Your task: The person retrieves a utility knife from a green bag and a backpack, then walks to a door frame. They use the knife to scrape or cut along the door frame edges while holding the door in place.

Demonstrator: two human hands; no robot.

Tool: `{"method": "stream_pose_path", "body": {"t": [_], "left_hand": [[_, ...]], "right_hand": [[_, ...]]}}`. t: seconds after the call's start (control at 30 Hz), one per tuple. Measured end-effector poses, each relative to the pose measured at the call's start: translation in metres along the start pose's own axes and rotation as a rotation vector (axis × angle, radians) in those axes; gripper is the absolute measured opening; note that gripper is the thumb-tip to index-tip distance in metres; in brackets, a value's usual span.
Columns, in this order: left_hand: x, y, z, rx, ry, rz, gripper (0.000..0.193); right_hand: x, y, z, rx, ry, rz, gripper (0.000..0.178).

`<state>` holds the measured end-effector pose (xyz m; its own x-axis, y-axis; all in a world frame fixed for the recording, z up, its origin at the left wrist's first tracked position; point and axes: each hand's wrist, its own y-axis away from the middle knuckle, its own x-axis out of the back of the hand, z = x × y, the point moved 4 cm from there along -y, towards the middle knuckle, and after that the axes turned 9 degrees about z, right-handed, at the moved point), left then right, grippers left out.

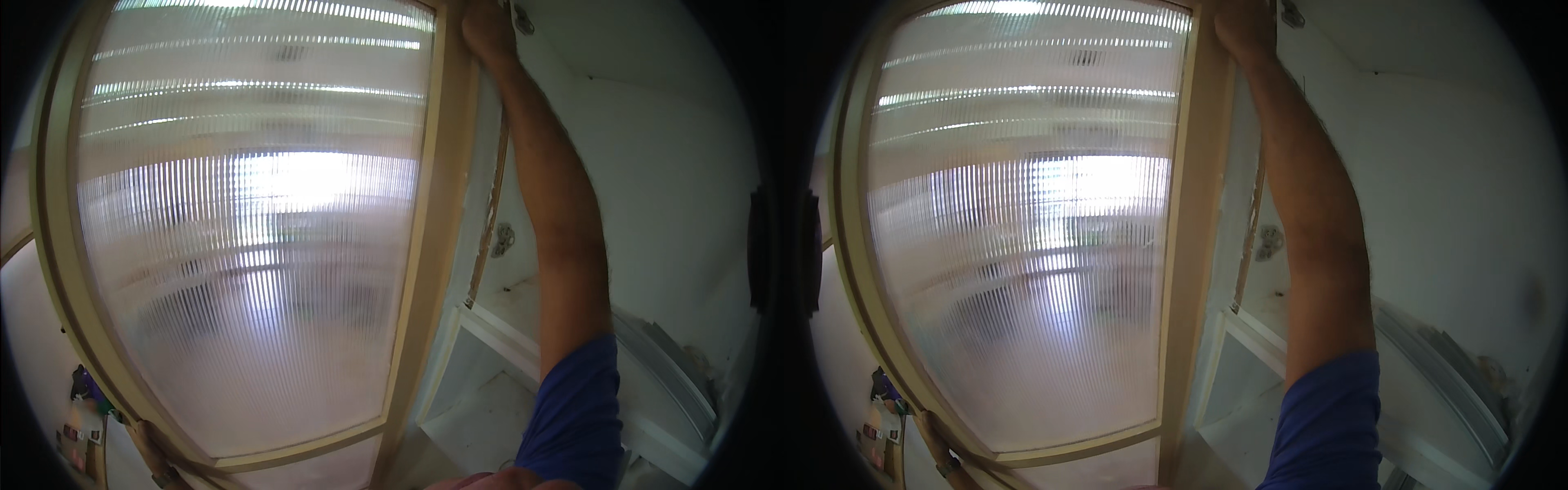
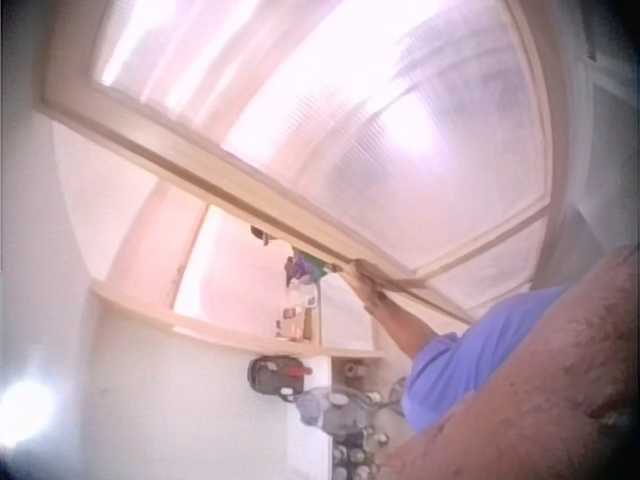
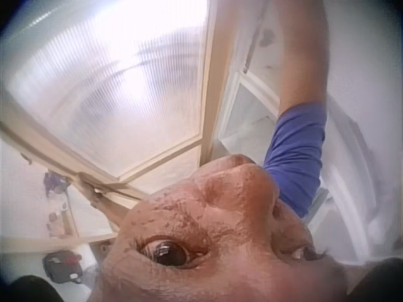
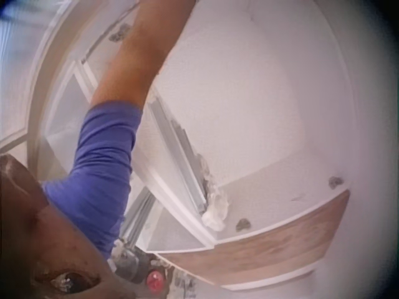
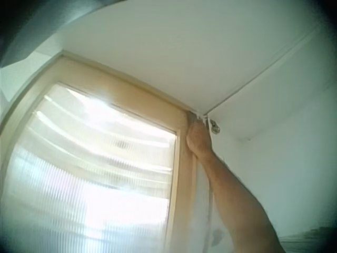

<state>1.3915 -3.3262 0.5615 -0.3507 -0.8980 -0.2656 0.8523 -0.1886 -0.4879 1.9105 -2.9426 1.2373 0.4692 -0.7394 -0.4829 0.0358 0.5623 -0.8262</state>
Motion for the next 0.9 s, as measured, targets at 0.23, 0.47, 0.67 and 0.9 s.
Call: {"method": "stream_pose_path", "body": {"t": [0.23, 0.47, 0.67, 0.9], "left_hand": [[0.018, 0.000, -0.007, -0.003, 0.024, 0.072, 0.083], [0.018, -0.003, -0.014, -0.001, 0.007, 0.069, 0.080], [0.034, -0.006, -0.045, 0.093, 0.000, 0.006, 0.078], [0.038, -0.008, -0.049, 0.037, 0.025, 0.024, 0.080]], "right_hand": [[0.030, -0.007, -0.036, -0.096, -0.296, 0.004, 0.038], [0.027, -0.024, -0.035, -0.197, -0.245, -0.145, 0.037], [0.003, -0.008, -0.010, -0.015, -0.005, -0.061, 0.035], [0.006, 0.000, -0.011, 0.022, -0.052, 0.005, 0.034]]}}
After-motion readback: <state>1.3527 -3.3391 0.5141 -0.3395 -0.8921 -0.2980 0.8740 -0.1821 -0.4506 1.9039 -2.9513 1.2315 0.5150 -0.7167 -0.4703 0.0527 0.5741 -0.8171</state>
